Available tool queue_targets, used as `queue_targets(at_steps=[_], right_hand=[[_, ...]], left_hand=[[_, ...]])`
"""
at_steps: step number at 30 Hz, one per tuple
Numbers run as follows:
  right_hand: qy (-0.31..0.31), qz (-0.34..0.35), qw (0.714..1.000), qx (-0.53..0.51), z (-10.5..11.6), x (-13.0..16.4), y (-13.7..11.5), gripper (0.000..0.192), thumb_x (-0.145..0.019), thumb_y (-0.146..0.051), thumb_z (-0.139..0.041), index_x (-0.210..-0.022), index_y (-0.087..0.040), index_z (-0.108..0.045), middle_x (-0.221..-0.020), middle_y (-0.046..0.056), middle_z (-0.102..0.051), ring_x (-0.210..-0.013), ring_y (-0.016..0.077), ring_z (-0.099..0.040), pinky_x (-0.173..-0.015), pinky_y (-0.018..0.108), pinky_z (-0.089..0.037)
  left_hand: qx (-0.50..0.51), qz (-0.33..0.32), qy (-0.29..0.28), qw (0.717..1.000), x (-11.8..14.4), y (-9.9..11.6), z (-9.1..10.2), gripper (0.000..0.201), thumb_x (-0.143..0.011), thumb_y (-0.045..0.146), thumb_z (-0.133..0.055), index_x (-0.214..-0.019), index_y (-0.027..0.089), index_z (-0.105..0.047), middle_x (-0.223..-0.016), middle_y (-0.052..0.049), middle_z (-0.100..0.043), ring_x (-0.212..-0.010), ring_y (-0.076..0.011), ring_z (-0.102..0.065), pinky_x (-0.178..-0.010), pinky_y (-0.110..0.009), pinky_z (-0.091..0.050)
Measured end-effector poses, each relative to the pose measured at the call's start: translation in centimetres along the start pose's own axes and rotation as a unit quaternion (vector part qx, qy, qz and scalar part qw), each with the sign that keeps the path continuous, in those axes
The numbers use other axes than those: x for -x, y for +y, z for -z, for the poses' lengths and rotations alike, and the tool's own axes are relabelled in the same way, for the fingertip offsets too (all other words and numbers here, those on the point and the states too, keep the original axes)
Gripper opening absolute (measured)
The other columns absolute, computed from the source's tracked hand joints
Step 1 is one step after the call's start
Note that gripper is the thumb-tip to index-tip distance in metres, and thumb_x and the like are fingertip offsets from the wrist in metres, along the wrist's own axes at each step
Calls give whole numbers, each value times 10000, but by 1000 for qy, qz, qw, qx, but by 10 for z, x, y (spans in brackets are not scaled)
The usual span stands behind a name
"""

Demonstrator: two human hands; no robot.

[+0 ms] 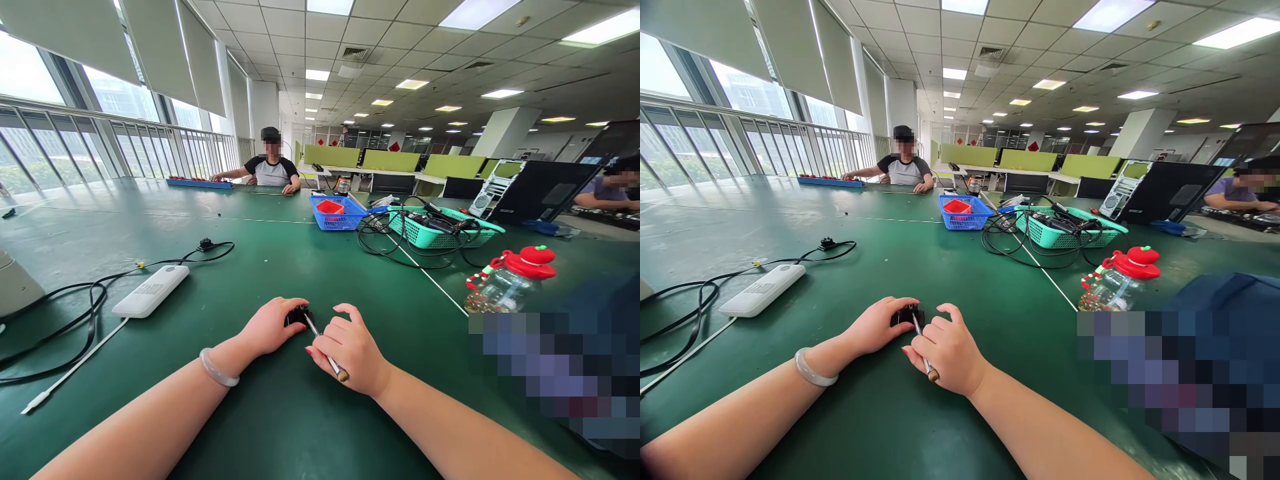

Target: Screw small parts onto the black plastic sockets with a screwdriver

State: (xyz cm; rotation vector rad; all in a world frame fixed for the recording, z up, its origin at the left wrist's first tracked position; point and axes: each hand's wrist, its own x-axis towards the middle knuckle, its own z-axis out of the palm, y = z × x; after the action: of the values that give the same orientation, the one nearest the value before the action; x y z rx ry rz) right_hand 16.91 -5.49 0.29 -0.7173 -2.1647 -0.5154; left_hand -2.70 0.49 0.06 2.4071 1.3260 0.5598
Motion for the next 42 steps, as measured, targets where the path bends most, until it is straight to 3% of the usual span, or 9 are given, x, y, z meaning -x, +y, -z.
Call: queue_targets(at_steps=[5,11,14,17,20,22,30,39,42], right_hand=[[18,-58,998,-17,-3,2,7,304,-918,-233,-506,-620,-196,-557,-542,-44,-498,-561,105,-420,-929,362,-376],[40,-218,963,-151,-4,5,15,281,-915,-256,-510,-652,-196,-589,-576,-39,-596,-539,92,-492,-869,338,-393],[44,-358,905,-224,-7,6,21,355,-897,-407,-535,-613,-201,-590,-542,-17,-572,-550,122,-508,-708,300,-431],[64,-503,802,-316,-12,8,29,426,-836,-561,-566,-613,-198,-582,-481,-23,-492,-488,128,-473,-506,260,-379],[91,-552,745,-362,-13,9,35,444,-795,-607,-598,-633,-195,-572,-475,-34,-475,-460,114,-451,-472,245,-367],[90,-546,747,-368,-11,8,34,445,-808,-606,-582,-643,-193,-579,-473,-32,-476,-467,113,-454,-478,240,-369],[6,-466,818,-339,-8,7,21,434,-874,-548,-506,-649,-188,-595,-482,-29,-471,-458,107,-425,-471,239,-334],[-50,-457,813,-358,-10,4,20,380,-876,-491,-506,-635,-199,-540,-536,-25,-491,-498,107,-412,-476,228,-326],[-71,-449,827,-330,-8,1,16,362,-882,-456,-493,-629,-202,-538,-529,-27,-487,-496,109,-408,-479,228,-321]], left_hand=[[6,19,-5,1000,0,1,1,494,-806,346,-618,-1289,281,-537,-1102,-58,-687,-1005,-243,-620,-910,-387,-496],[0,20,-16,1000,-1,2,2,533,-822,384,-601,-1334,273,-505,-1114,-76,-677,-1025,-255,-608,-930,-403,-482],[-5,22,-19,1000,0,2,2,548,-827,377,-592,-1356,281,-483,-1104,-78,-675,-1024,-258,-608,-923,-405,-484],[-4,19,-20,1000,0,3,2,546,-832,371,-583,-1362,290,-476,-1085,-78,-674,-1018,-257,-607,-913,-404,-488],[-3,15,-19,1000,1,5,3,548,-823,373,-591,-1356,298,-483,-1064,-71,-676,-998,-254,-609,-893,-396,-496],[-8,12,-21,1000,2,6,4,537,-816,370,-602,-1339,296,-505,-1055,-68,-678,-986,-253,-611,-886,-394,-500],[-13,-13,-21,1000,1,6,3,390,-817,327,-618,-1203,269,-618,-1081,-48,-698,-1025,-244,-605,-931,-383,-488],[-1,-29,-34,999,1,3,3,387,-817,376,-621,-1194,289,-613,-1029,-56,-680,-994,-231,-592,-904,-378,-482],[1,-21,-39,999,2,4,4,377,-810,369,-627,-1179,293,-618,-1015,-52,-681,-983,-231,-594,-887,-375,-486]])
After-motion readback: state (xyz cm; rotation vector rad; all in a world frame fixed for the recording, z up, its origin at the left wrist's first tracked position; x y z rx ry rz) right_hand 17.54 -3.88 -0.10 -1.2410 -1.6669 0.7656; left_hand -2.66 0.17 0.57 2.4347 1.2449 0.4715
